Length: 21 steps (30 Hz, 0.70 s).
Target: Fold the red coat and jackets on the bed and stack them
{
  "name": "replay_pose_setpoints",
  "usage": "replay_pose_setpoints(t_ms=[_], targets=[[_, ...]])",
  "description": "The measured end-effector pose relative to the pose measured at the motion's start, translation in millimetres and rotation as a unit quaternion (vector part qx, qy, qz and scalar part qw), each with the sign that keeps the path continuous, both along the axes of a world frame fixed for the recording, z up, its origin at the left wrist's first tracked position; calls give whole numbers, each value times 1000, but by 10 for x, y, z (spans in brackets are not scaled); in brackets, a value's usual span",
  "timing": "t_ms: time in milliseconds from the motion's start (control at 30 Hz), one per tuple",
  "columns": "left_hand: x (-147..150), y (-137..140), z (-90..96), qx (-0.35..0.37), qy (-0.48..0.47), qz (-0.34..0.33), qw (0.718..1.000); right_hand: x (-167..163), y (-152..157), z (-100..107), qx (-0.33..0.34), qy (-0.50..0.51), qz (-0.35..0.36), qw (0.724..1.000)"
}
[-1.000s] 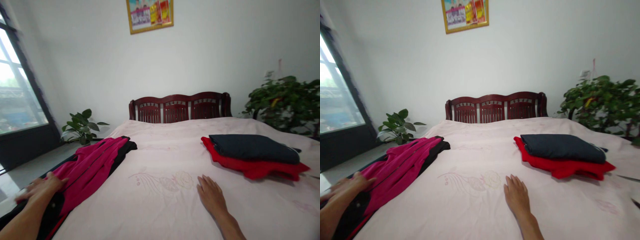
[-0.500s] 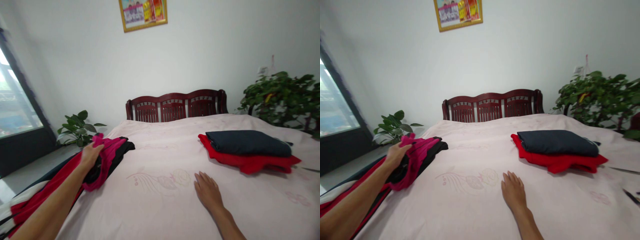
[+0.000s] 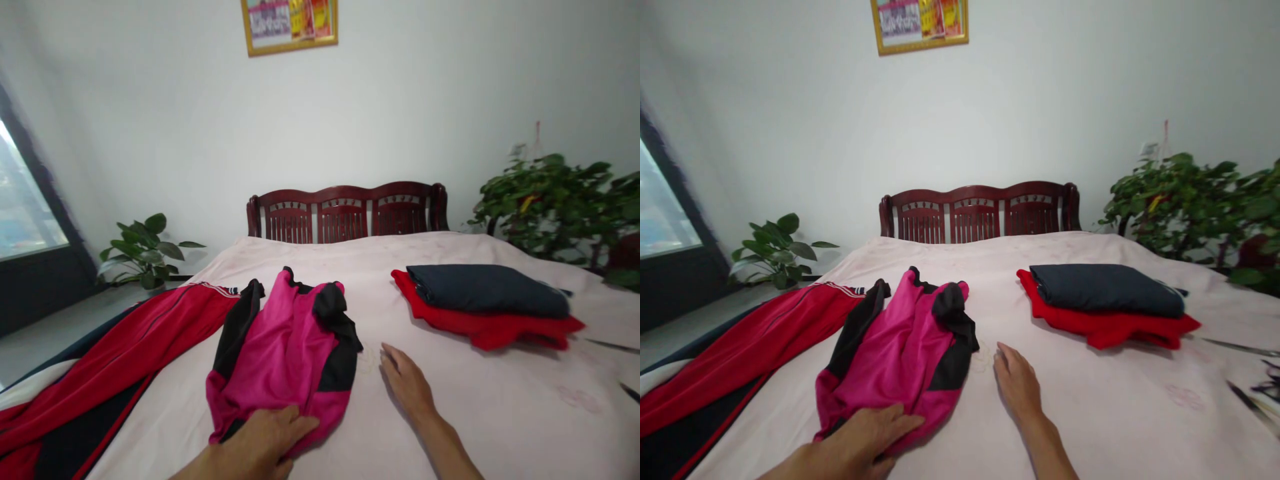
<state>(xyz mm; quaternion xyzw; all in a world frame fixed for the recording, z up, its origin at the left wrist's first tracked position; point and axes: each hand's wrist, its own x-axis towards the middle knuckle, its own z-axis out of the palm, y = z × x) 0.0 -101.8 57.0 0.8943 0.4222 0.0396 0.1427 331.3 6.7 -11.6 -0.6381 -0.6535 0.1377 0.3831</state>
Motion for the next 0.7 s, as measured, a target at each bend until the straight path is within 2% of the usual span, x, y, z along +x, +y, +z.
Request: replay_pose_setpoints(t_ms=[67, 167, 267, 333, 400, 467, 533, 633, 700], targets=[[-149, -23, -15, 31, 31, 72, 996, -45, 16, -12, -8, 60, 8, 998], [-364, -56, -32, 107, 62, 187, 975, -154, 15, -11, -13, 157, 17, 987], [-596, -50, -78, 151, 69, 289, 943, -318, -24, 34, -26, 289, 12, 957], [-765, 12, -133, 107, 24, 337, 935, -448, -60, 79, -47, 401, 7, 915], [-912, 121, -184, 27, -75, 349, 934, -576, -96, 127, -80, 517, 0, 852], [-989, 258, -188, -24, -193, 350, 917, -679, -124, 176, -127, 597, 4, 792], [-945, 396, -111, -29, -300, 368, 880, -740, -144, 224, -182, 624, 39, 759], [-604, 557, 162, -45, -475, 348, 807, -765, -160, 277, -245, 632, 92, 730], [-231, 617, 394, -113, -600, 303, 732, -772, -174, 291, -273, 636, 117, 713]])
